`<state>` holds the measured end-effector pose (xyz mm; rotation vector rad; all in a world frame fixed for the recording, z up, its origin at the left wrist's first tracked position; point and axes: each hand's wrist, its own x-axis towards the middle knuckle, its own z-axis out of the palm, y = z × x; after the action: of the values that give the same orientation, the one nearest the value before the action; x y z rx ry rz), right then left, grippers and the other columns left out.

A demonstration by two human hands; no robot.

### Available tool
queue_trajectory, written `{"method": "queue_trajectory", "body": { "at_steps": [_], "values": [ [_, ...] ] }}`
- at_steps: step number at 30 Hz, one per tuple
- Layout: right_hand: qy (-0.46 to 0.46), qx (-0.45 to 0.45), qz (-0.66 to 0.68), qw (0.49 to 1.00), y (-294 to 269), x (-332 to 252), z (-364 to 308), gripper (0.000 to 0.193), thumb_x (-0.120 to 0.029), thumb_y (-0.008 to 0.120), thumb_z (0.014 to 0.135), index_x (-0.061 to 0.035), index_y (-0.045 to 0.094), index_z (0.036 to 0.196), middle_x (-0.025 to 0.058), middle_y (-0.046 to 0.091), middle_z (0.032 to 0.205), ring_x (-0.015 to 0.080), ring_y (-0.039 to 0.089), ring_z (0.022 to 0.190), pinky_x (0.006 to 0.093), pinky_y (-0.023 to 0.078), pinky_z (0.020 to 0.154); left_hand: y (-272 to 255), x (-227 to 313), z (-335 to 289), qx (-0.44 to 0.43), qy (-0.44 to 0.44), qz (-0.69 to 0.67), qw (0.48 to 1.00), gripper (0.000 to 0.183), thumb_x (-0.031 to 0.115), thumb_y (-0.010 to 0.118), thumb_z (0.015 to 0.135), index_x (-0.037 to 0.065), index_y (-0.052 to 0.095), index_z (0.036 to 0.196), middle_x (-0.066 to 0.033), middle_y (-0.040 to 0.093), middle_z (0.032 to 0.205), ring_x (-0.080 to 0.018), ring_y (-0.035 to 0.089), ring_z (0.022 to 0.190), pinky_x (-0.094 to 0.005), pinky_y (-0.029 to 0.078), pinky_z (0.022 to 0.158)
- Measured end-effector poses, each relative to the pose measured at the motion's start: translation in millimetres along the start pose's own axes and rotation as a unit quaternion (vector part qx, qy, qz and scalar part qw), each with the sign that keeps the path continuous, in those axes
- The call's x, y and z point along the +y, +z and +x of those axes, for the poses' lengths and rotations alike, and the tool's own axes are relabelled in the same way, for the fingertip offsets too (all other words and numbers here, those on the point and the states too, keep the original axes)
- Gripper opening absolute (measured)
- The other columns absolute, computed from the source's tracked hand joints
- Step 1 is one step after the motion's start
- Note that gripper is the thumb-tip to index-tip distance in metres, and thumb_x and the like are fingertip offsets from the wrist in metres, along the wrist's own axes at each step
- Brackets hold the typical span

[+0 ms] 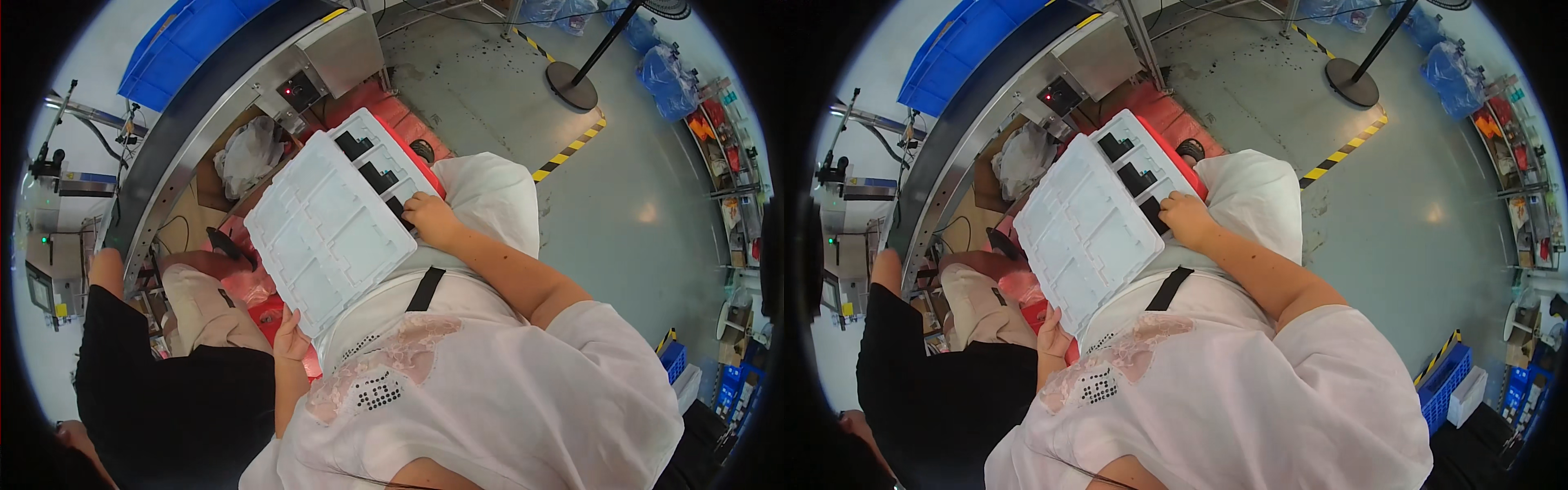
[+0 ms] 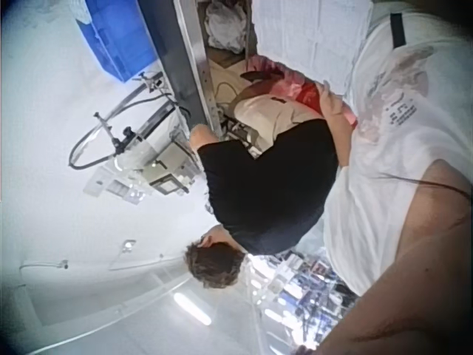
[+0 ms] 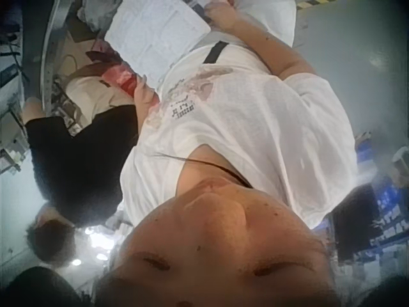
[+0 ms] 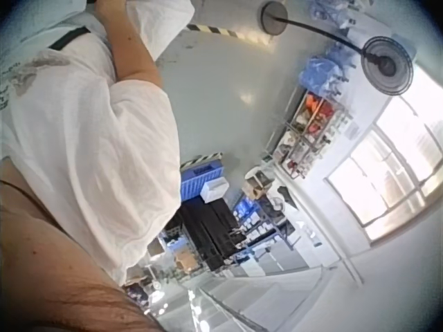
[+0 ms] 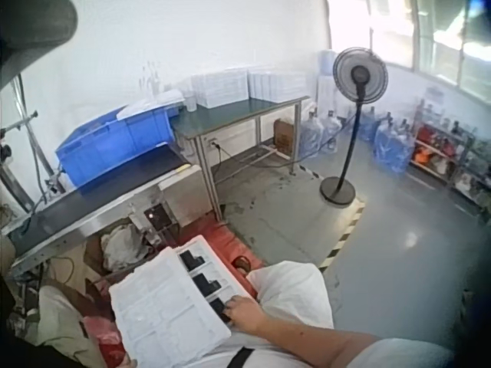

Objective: The person repeatedly picks up small black electronic components from a conveyor belt and places them into the compartments of a white plastic tray. The person then stacks the filled trays on their lap and periodically moves the stack to the side.

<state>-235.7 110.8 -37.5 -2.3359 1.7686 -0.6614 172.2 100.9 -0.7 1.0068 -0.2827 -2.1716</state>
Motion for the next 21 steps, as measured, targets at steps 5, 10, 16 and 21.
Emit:
{"method": "queue_trajectory", "body": {
  "at_steps": [5, 10, 16, 21],
  "values": [
    [0.125, 0.039, -0.154, 0.979, -27, -20, -4, 0.016, -0.013, 0.063, 0.070, -0.0095, 0.067, 0.085, 0.0065, 0.055, 0.095, 0.0249, 0.052, 0.093, 0.0419, 0.039, 0.081, -6, -2, -11, 0.009, 0.001, 0.000, 1.000, 0.053, -0.002, 0.044, 0.090, 0.014, 0.030, 0.139, -0.0046, 0.042, 0.137, -0.0232, 0.042, 0.125, -0.0427, 0.039, 0.102],
    [0.251, 0.148, 0.059, 0.955, -14, -2, -3, 0.021, -0.025, 0.059, 0.083, -0.0062, 0.065, 0.089, 0.0127, 0.056, 0.093, 0.0300, 0.053, 0.091, 0.0433, 0.040, 0.080, 2, 0, 0, 0.019, 0.008, 0.020, 1.000, 0.053, -0.002, 0.045, 0.090, 0.013, 0.031, 0.138, -0.0057, 0.042, 0.137, -0.0233, 0.042, 0.125, -0.0420, 0.038, 0.103],
    [0.332, 0.182, 0.237, 0.895, -12, 12, 9, 0.032, -0.031, 0.056, 0.086, -0.0017, 0.063, 0.096, 0.0191, 0.058, 0.092, 0.0355, 0.054, 0.090, 0.0429, 0.042, 0.080, 19, -11, 70, -0.003, 0.047, 0.153, 0.987, 0.048, 0.001, 0.048, 0.090, 0.010, 0.036, 0.135, -0.0069, 0.048, 0.131, -0.0228, 0.047, 0.119, -0.0386, 0.038, 0.101],
    [0.332, 0.149, 0.183, 0.913, -6, 13, 2, 0.041, -0.029, 0.065, 0.081, 0.0022, 0.058, 0.107, 0.0181, 0.056, 0.093, 0.0315, 0.053, 0.095, 0.0384, 0.043, 0.082, 31, -26, 109, 0.079, 0.085, 0.272, 0.955, 0.040, 0.006, 0.050, 0.091, 0.007, 0.043, 0.130, -0.0069, 0.055, 0.121, -0.0218, 0.051, 0.112, -0.0362, 0.042, 0.094]
  ]
}}
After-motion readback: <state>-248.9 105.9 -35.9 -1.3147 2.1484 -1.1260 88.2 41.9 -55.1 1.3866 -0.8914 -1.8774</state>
